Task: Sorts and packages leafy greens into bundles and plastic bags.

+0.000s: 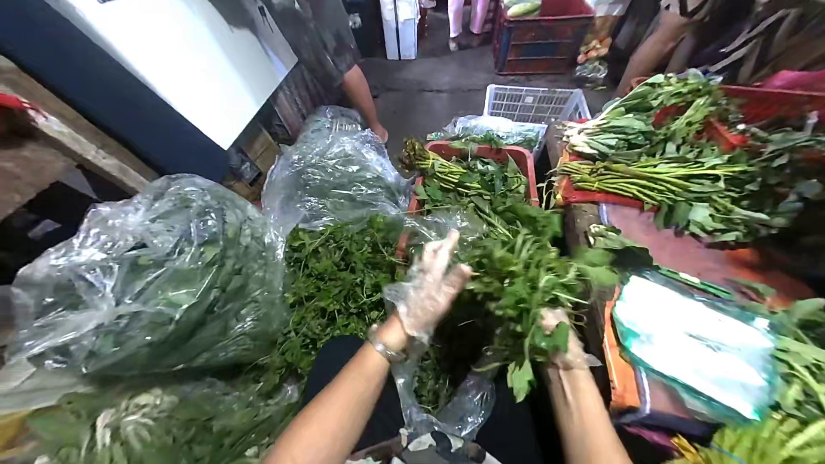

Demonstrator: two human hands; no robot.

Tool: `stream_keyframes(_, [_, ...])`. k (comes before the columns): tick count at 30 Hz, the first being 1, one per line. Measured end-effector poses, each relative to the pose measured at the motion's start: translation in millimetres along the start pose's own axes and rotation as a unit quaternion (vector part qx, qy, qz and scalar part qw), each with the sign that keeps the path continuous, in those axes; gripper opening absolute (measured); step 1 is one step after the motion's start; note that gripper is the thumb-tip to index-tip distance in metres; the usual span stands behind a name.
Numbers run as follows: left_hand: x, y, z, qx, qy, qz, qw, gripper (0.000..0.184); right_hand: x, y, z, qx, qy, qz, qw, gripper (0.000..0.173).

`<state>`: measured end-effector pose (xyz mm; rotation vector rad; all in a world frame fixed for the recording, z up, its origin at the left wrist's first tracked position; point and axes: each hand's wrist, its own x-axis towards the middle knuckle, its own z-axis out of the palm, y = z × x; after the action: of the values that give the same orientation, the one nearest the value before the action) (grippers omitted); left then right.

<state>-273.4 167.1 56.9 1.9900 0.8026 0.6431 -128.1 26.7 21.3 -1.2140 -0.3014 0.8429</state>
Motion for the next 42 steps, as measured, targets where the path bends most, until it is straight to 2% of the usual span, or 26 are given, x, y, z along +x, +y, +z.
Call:
stream_keyframes(3, [13,-10,-53,0.075,0.027,0.051,0.996,0.034,9,-8,-28,-0.044,0.034,-0.033,0.998,0.020])
stream_keyframes(6, [22,-3,-83,0.179,0.023,0.094,0.979,0.023,-1,-24,-38,-0.212,0.044,-0.005,0.976,0.018])
stream_keyframes(7, [23,3,-88,0.202,0.002,0.102,0.974,0.029,-8,-30,-37,-0.271,0.041,0.023,0.961,0.020])
stream_keyframes(9, [21,15,-92,0.215,-0.081,0.078,0.970,0.053,-26,-44,-17,-0.319,0.021,0.043,0.947,0.028])
stream_keyframes(11, [15,29,-91,0.189,-0.184,0.024,0.964,0.066,-34,-62,15,-0.261,-0.034,0.056,0.963,0.023])
stream_keyframes(12, [10,36,-90,0.169,-0.217,-0.005,0.961,0.061,-29,-65,27,-0.220,-0.099,0.065,0.968,0.021])
stream_keyframes(13, [5,41,-92,0.137,-0.230,-0.031,0.963,0.050,-17,-66,36,-0.217,-0.189,0.091,0.953,0.024])
stream_keyframes(14, [2,36,-97,0.103,-0.239,-0.032,0.965,0.049,-2,-65,44,-0.244,-0.279,0.105,0.923,0.034])
stream_keyframes(15, [2,30,-103,0.073,-0.249,-0.011,0.966,0.058,16,-58,49,-0.281,-0.361,0.099,0.884,0.046])
stream_keyframes(17, [5,21,-109,0.073,-0.248,0.043,0.965,0.072,42,-43,58,-0.343,-0.446,0.086,0.822,0.054])
stream_keyframes(20, [-1,16,-92,0.124,-0.209,0.079,0.967,0.063,48,-30,76,-0.428,-0.459,0.098,0.772,0.053])
stream_keyframes(23, [-16,22,-45,0.301,-0.192,0.139,0.924,0.053,53,-8,83,-0.556,-0.435,0.036,0.707,0.044])
stream_keyframes(25, [-27,4,-20,0.349,-0.086,0.286,0.888,0.044,50,-8,76,-0.536,-0.426,0.023,0.728,0.035])
stream_keyframes(26, [-30,-7,-15,0.337,-0.031,0.346,0.875,0.039,49,-15,72,-0.511,-0.410,0.039,0.755,0.034])
stream_keyframes(27, [-32,-16,-13,0.310,0.007,0.373,0.875,0.036,47,-24,66,-0.471,-0.385,0.072,0.790,0.041])
stream_keyframes(29, [-37,-29,-11,0.236,0.056,0.339,0.909,0.031,45,-38,54,-0.403,-0.336,0.106,0.845,0.050])
stream_keyframes(31, [-37,-36,-12,0.191,0.082,0.243,0.947,0.024,40,-41,45,-0.358,-0.305,0.124,0.874,0.061])
stream_keyframes(33, [-33,-34,-18,0.215,0.033,0.145,0.965,0.037,31,-46,42,-0.332,-0.286,0.133,0.889,0.057])
stream_keyframes(34, [-31,-36,-19,0.231,0.006,0.135,0.964,0.044,28,-47,40,-0.329,-0.279,0.135,0.892,0.057])
stream_keyframes(36, [-31,-47,-18,0.216,-0.008,0.175,0.961,0.056,25,-50,35,-0.328,-0.270,0.139,0.895,0.058])
stream_keyframes(37, [-30,-53,-18,0.158,-0.005,0.192,0.968,0.059,26,-52,30,-0.330,-0.268,0.142,0.894,0.059])
stream_keyframes(39, [-25,-64,-15,-0.046,-0.003,0.209,0.977,0.052,27,-58,24,-0.341,-0.268,0.157,0.887,0.065])
stream_keyframes(41, [-21,-67,-7,-0.266,-0.010,0.195,0.944,0.029,29,-59,21,-0.343,-0.254,0.149,0.892,0.064])
stream_keyframes(42, [-22,-67,-2,-0.332,0.001,0.177,0.927,0.020,31,-57,20,-0.336,-0.240,0.139,0.900,0.060])
